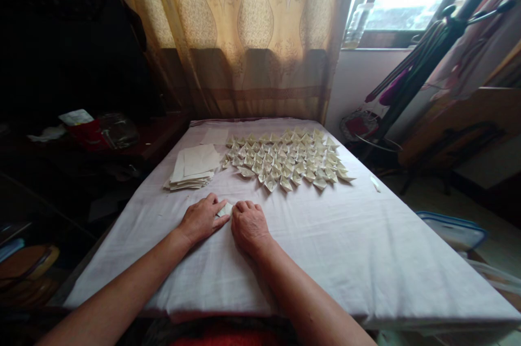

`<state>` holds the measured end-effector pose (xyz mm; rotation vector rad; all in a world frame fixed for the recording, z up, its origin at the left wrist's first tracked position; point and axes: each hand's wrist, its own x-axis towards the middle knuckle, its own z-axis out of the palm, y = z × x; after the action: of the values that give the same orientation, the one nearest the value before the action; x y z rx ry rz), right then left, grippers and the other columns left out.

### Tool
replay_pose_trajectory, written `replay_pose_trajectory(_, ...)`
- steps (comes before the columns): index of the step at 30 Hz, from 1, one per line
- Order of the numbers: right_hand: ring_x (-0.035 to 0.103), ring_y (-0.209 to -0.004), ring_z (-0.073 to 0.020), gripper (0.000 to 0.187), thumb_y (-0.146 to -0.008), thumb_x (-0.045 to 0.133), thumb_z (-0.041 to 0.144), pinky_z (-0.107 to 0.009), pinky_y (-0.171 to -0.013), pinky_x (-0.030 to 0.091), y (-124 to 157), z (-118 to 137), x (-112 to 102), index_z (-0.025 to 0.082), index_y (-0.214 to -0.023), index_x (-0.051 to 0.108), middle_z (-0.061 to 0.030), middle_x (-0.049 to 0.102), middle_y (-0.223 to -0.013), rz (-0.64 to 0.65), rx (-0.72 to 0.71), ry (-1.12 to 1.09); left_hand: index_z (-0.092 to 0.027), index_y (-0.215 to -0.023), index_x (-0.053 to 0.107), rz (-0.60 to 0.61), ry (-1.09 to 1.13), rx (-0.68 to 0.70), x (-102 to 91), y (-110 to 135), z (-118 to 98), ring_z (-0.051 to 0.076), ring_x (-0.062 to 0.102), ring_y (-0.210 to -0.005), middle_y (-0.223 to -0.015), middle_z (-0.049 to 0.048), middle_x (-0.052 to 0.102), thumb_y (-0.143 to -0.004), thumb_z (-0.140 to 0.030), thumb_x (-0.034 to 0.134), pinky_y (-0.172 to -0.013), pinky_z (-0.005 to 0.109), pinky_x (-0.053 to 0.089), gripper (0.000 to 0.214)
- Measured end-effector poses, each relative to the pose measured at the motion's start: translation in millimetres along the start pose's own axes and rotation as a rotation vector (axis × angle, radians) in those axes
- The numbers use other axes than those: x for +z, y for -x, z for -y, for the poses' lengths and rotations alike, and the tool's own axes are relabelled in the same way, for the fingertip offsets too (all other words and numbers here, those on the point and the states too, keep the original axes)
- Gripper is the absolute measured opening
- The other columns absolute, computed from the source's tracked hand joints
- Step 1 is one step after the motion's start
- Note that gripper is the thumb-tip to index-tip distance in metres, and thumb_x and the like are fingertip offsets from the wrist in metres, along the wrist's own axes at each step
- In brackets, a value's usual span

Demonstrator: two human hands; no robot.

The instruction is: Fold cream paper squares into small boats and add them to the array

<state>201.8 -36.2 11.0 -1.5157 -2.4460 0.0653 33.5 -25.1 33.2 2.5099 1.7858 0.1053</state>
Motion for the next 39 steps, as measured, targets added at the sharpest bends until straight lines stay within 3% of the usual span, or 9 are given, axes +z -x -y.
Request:
replay_pose_trajectory(4,0.056,-0.105,-0.0232,0.023,-0.097,0.048,0.025,-0.035,-0.085,0.04,-1,-3,-3,0.02,-0.111,0.067,-0.0089,0.066,-0.116,0.015,-0.008,-0.007,-0.026,-0.126,0.062,-0.01,-0.004,-0.003,0.8,1,0,0.025,0.063,-0.099,-0.114,0.0098,0.059,-0.092,-0.045,0.056,-0.083,0.035,0.051,0.04)
replay_pose_trajectory(9,0.055,-0.108,-0.0236,0.034,-0.096,0.049,0.024,-0.035,-0.085,0.039,-1,-1,-4,0.025,-0.128,0.059,-0.0085,0.064,-0.119,0.013,0.017,-0.012,-0.028,-0.127,0.062,-0.02,0.0,0.006,0.9,1,1,0.023,0.063,-0.098,-0.114,0.0085,0.06,-0.092,-0.046,0.055,-0.084,0.033,0.05,0.04)
replay_pose_trajectory(19,0.054,-0.102,-0.0261,0.037,-0.088,0.054,0.023,-0.037,-0.081,0.037,-9,4,-5,0.027,-0.124,0.061,-0.0082,0.063,-0.111,0.029,0.033,-0.012,-0.027,-0.123,0.064,0.009,0.022,0.056,-5.9,-3,4,0.023,0.066,-0.095,-0.113,0.0075,0.061,-0.093,-0.046,0.055,-0.08,0.031,0.052,0.037)
replay_pose_trajectory(24,0.053,-0.098,-0.0259,0.042,-0.087,0.056,0.025,-0.037,-0.08,0.037,-15,-3,-6,0.026,-0.129,0.058,-0.0089,0.062,-0.108,0.047,-0.031,-0.006,-0.027,-0.123,0.064,0.014,0.041,0.078,-3.7,-5,8,0.022,0.067,-0.094,-0.112,0.0064,0.061,-0.092,-0.042,0.058,-0.079,0.031,0.054,0.035)
replay_pose_trajectory(31,0.053,-0.098,-0.0221,0.031,-0.092,0.056,0.026,-0.035,-0.085,0.037,-12,-19,-1,0.026,-0.122,0.064,-0.0066,0.063,-0.107,0.037,-0.065,-0.145,-0.027,-0.131,0.059,0.04,0.067,0.088,2.3,-9,12,0.023,0.066,-0.097,-0.115,0.0064,0.061,-0.088,-0.04,0.065,-0.082,0.034,0.055,0.045)
replay_pose_trajectory(39,0.055,-0.093,-0.0217,0.025,-0.09,0.063,0.024,-0.035,-0.083,0.041,-13,-26,5,0.027,-0.114,0.07,-0.0056,0.064,-0.102,-0.016,-0.049,-0.24,-0.029,-0.13,0.06,0.075,0.322,0.218,0.0,-14,41,0.018,0.067,-0.097,-0.12,0.0012,0.063,-0.085,-0.035,0.069,-0.084,0.027,0.053,0.046)
